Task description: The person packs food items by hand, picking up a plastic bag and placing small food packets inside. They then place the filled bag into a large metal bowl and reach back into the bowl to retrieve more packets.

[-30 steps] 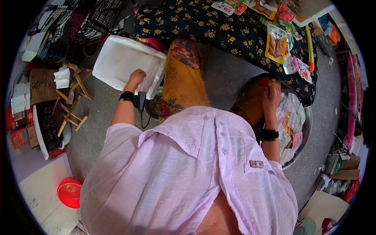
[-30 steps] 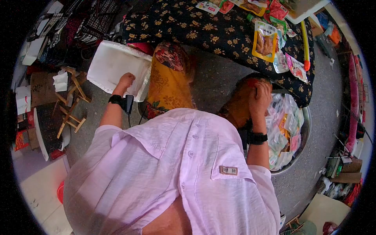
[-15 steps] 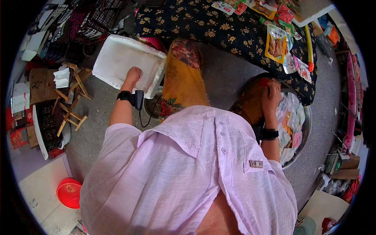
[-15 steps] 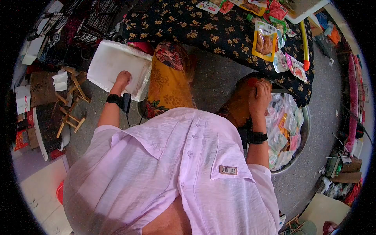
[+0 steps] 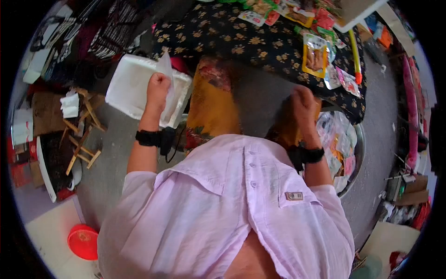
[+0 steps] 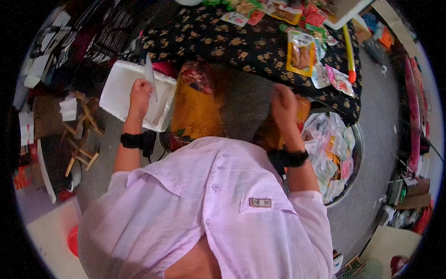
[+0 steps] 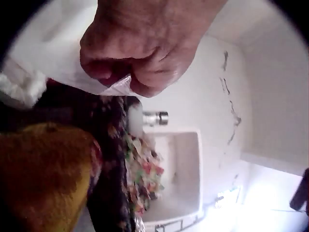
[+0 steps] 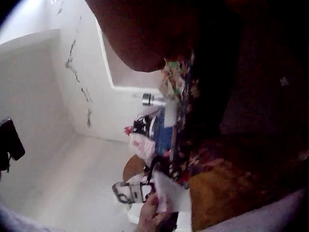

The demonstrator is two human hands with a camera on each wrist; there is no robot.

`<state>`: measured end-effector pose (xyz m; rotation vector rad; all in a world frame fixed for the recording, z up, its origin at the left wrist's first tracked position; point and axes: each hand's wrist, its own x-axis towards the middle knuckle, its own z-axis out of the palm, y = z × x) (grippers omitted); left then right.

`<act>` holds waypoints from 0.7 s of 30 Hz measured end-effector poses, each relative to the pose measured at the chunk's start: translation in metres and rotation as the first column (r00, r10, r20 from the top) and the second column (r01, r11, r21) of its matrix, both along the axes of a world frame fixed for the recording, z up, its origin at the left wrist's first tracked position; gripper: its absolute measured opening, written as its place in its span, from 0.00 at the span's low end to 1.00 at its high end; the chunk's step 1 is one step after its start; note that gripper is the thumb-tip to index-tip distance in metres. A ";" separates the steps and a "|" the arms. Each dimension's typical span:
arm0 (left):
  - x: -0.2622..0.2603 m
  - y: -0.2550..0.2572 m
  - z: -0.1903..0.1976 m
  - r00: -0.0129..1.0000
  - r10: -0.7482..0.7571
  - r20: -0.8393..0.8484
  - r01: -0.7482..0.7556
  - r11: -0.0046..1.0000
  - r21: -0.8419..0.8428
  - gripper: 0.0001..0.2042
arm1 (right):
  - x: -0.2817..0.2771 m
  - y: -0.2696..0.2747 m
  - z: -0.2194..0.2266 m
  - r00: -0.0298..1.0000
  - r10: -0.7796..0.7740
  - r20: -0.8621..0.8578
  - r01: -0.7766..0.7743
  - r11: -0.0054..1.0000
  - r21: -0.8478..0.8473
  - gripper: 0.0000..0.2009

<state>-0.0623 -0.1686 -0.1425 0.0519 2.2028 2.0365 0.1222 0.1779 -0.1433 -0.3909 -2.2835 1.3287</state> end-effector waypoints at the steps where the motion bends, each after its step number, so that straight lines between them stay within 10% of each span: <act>1: 0.010 0.017 0.009 0.998 -0.044 -0.045 0.043 0.999 -0.013 0.05 | -0.012 -0.016 0.008 0.995 0.044 -0.092 -0.052 0.995 -0.091 0.09; 7: 0.049 0.100 -0.002 0.924 -0.281 -0.260 0.238 0.953 -0.187 0.09 | -0.076 -0.098 0.021 0.943 0.333 0.016 -0.256 0.754 -0.605 0.14; 15: 0.055 0.122 0.023 0.907 -0.208 -0.366 0.127 0.964 -0.232 0.13 | -0.093 -0.096 0.016 0.946 0.323 0.002 -0.246 0.724 -0.644 0.06; 18: 0.044 0.116 0.057 0.364 -0.298 -0.883 -0.219 0.894 -0.392 0.14 | -0.093 -0.091 0.038 0.975 0.209 -0.076 -0.220 0.847 -0.483 0.06; 21: 0.045 0.124 0.090 0.221 -0.315 -0.923 -0.189 0.915 -0.357 0.15 | -0.097 -0.092 0.048 0.961 0.173 -0.217 -0.249 0.881 -0.401 0.05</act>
